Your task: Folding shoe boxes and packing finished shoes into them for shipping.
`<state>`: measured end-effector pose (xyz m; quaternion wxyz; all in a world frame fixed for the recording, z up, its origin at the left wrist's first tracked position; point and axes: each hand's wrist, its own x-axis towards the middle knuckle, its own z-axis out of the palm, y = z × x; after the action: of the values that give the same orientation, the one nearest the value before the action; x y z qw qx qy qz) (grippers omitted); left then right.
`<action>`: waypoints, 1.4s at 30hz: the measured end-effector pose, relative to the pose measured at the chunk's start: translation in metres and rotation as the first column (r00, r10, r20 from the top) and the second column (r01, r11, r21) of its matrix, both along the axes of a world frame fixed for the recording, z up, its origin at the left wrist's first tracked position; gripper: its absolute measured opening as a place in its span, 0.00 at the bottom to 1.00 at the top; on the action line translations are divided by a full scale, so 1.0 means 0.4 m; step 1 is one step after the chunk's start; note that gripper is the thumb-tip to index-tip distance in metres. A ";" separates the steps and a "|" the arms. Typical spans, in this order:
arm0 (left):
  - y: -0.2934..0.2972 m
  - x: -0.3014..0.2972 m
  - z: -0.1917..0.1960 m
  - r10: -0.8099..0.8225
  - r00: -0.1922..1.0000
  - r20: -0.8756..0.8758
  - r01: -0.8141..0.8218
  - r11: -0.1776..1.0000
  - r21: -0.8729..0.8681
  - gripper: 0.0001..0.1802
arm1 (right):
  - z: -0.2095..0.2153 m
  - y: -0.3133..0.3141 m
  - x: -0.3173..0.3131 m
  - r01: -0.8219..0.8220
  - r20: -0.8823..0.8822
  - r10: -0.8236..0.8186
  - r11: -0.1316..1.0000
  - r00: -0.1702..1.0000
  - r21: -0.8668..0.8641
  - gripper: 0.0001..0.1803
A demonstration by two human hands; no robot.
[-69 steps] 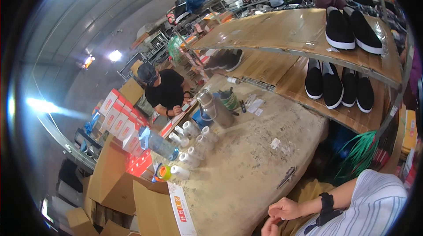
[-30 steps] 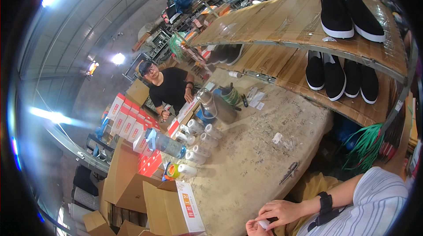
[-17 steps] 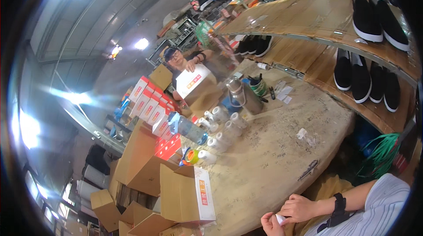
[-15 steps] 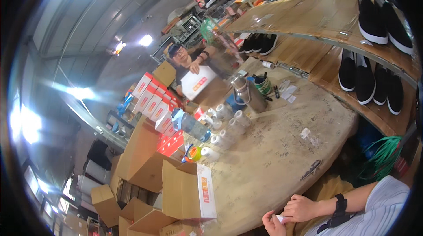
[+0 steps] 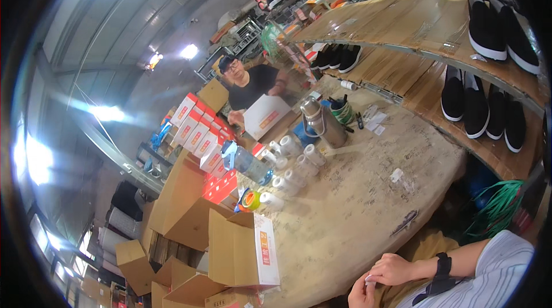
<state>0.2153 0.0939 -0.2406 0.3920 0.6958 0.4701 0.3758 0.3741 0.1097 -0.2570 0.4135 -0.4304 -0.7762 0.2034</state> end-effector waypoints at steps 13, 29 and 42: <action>0.001 -0.029 0.047 0.176 0.950 0.259 -0.046 0.897 -0.440 0.10 | 0.067 0.006 0.068 -0.316 -0.173 0.304 0.947 0.937 -0.049 0.19; -0.027 -0.043 -0.020 -0.058 0.952 0.300 0.220 0.813 -0.540 0.12 | 0.004 -0.007 0.035 -0.225 -0.091 0.233 0.970 0.968 0.090 0.13; -0.022 -0.024 0.014 -0.116 0.968 0.221 0.193 0.911 -0.365 0.10 | 0.036 -0.005 0.014 -0.098 -0.217 0.093 0.995 0.972 -0.015 0.11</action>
<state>0.2056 0.0852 -0.2349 0.5931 0.6006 0.4370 0.3106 0.3798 0.1079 -0.2426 0.4796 -0.3733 -0.7436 0.2788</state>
